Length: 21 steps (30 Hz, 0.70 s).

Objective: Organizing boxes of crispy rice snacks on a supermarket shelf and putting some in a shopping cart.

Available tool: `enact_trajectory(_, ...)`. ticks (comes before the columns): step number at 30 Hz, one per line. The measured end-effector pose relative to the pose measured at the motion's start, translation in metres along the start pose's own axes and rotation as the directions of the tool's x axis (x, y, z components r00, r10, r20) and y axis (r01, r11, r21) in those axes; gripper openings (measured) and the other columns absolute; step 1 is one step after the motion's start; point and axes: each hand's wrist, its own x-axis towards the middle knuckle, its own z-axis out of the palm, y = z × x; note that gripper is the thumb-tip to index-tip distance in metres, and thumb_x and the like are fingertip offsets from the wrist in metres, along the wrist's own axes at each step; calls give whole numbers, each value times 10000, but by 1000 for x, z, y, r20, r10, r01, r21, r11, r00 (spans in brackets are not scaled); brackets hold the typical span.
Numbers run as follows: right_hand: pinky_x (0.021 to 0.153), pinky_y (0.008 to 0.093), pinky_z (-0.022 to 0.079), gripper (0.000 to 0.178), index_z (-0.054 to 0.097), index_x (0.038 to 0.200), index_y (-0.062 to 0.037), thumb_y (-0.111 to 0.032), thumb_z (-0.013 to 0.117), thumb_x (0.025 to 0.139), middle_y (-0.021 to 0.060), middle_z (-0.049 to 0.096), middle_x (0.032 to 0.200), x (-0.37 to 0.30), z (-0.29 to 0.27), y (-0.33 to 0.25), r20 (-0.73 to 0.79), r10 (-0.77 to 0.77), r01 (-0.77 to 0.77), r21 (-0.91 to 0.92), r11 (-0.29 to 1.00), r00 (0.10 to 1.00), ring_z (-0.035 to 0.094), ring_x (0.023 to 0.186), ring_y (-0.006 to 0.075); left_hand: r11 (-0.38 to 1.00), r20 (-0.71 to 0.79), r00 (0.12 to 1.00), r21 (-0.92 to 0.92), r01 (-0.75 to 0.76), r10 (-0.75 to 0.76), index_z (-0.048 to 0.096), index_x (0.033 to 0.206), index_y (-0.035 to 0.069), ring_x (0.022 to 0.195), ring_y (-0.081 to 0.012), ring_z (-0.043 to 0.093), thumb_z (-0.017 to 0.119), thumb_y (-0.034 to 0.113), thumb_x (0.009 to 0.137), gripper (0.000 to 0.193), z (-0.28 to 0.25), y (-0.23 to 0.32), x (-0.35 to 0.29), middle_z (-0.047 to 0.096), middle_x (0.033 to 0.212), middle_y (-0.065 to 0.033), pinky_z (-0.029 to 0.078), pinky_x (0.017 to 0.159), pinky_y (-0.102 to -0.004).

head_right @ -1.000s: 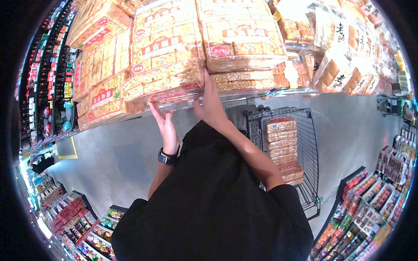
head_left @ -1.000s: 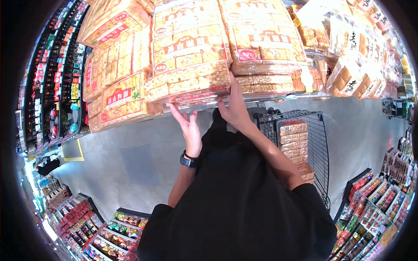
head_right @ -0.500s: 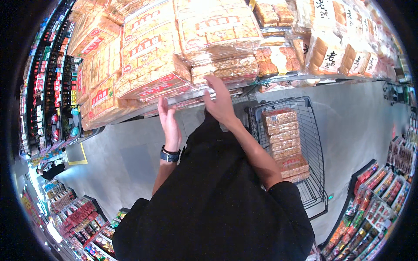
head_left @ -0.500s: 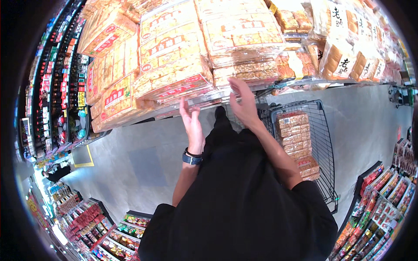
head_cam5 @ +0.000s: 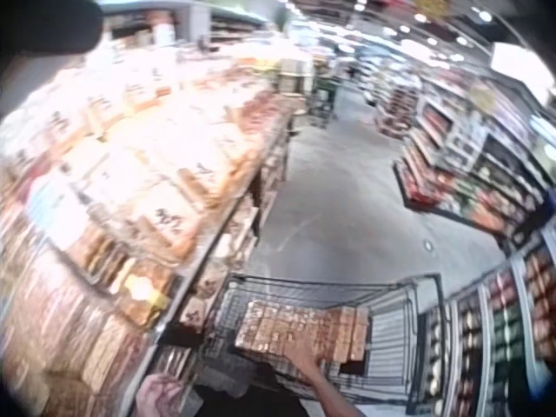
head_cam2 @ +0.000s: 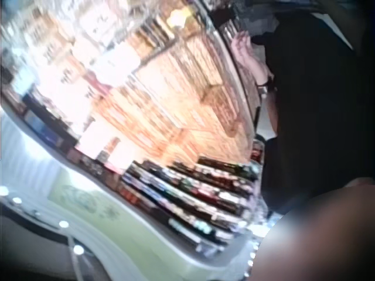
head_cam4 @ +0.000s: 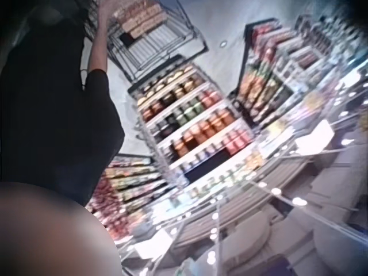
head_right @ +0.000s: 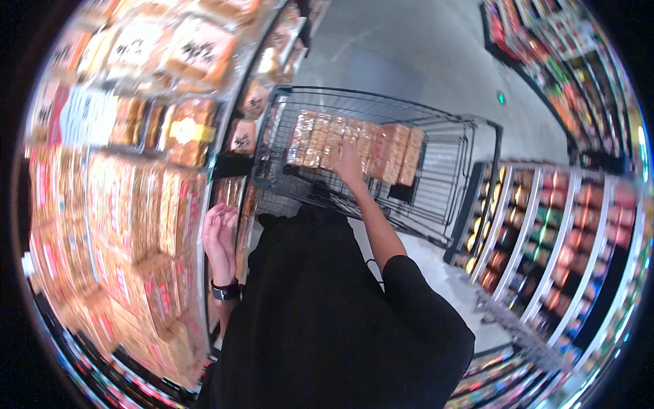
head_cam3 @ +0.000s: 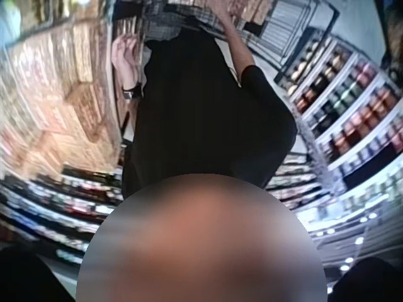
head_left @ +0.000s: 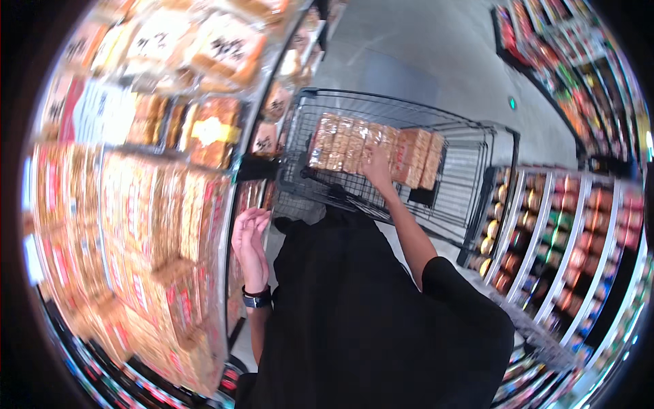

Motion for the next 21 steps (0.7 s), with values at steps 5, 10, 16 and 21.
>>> enact_trajectory(5, 988, 507, 470, 559, 520, 1309, 45, -207, 674, 835, 320, 586, 1203, -17, -58, 98, -392, 345, -408, -87, 909, 853, 556, 1161, 477, 993, 178, 982, 109, 39, -58, 577, 1238, -43, 1132, -272, 645, 520, 153, 1039, 286, 56, 3, 32, 646, 1180, -164, 478, 1046, -394)
enact_trajectory(10, 965, 532, 475, 745, 482, 1296, 82, -407, 757, 806, 341, 549, 1223, -38, -68, 160, -359, 606, -665, -57, 745, 710, 546, 1133, 512, 987, 274, 952, 118, 105, -134, 574, 1239, -47, 1126, -271, 651, 528, 157, 1038, 290, 107, -5, 40, 652, 1182, -170, 475, 1056, -409)
enact_trajectory(16, 931, 548, 500, 755, 452, 1230, 45, -459, 795, 784, 331, 531, 1196, -7, -47, 156, -357, 609, -694, -194, 693, 708, 562, 1127, 502, 966, 231, 948, 187, 177, -219, 565, 1252, -40, 1129, -264, 651, 505, 161, 1048, 293, 111, -15, 25, 657, 1189, -172, 476, 1055, -386)
enact_trajectory(21, 977, 507, 511, 824, 420, 1261, 35, -482, 820, 760, 301, 569, 1270, 33, -47, 174, -176, 771, -791, -171, 588, 612, 591, 1192, 456, 972, 148, 969, 157, 175, -198, 566, 1248, -51, 1124, -256, 652, 481, 138, 1057, 282, 99, -15, 23, 662, 1182, -173, 475, 1054, -384)
